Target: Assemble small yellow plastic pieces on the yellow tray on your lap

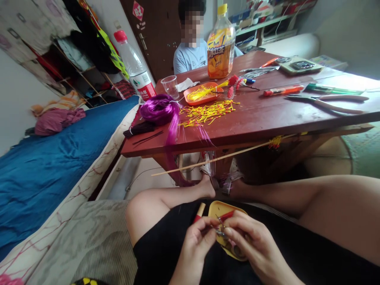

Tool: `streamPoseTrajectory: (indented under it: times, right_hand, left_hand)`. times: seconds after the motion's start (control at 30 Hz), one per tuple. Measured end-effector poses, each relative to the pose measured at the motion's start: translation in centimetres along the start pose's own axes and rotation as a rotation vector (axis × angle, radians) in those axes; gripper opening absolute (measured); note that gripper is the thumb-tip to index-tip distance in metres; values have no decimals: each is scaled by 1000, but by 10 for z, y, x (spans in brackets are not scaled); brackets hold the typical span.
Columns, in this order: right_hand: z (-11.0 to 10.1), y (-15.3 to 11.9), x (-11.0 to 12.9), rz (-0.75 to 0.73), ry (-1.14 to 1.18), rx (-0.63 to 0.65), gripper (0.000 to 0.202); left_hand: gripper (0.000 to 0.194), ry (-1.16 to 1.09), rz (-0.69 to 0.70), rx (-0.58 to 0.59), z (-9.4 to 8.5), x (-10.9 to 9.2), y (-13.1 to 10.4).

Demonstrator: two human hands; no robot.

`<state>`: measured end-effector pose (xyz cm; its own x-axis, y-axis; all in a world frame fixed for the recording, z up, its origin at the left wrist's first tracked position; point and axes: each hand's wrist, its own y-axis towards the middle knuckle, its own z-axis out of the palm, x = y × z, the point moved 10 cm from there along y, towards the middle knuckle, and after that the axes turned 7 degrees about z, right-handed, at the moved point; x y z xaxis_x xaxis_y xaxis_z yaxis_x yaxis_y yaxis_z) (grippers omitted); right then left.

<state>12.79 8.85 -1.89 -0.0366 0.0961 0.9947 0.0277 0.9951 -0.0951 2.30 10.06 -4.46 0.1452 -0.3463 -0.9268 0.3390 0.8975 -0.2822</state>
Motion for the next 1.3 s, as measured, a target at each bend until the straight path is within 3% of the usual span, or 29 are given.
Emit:
streamPoseTrajectory:
  times: [0.07, 0.2, 0.4, 0.6, 0.73, 0.83, 0.93, 1.03, 1.13, 1.2, 1.23, 1.3]
  right_hand:
    - [2, -3, 7, -76, -141, 18, 24]
    - [12, -11, 15, -169, -276, 61, 22]
    - [15, -12, 15, -176, -287, 92, 24]
    - [14, -10, 14, -164, -305, 85, 24]
    - [19, -10, 8, -93, -269, 158, 30]
    - [22, -13, 4, -53, -244, 200, 31]
    - [24, -16, 2, -46, -212, 235, 31]
    - [23, -16, -3, -12, -161, 241, 33]
    - [12, -12, -7, 18, -202, 171, 31]
    - [6, -9, -8, 15, -283, 144, 27]
    - [4, -8, -8, 7, -322, 141, 25]
    - [5, -8, -8, -5, -393, 156, 22]
  left_hand:
    - [20, -159, -49, -70, -4, 6, -1]
    - [19, -200, -68, -141, -6, 9, -3]
    - [20, -11, -19, -44, 0, -4, 0]
    - [22, -9, -42, -40, -5, 0, 3]
    - [21, 223, 126, 10, -1, -22, 5]
    - [18, 498, 332, -33, 2, -46, -2]
    - [17, 646, 435, -72, 5, -55, -7]
    - [18, 582, 404, -97, -1, -44, -3]
    - [14, 400, 198, -42, -7, -11, 0]
    - [16, 404, 92, 22, -4, 7, -8]
    - [17, 481, 110, 17, -4, 6, -14]
    - [17, 691, 291, -38, -1, -16, -26]
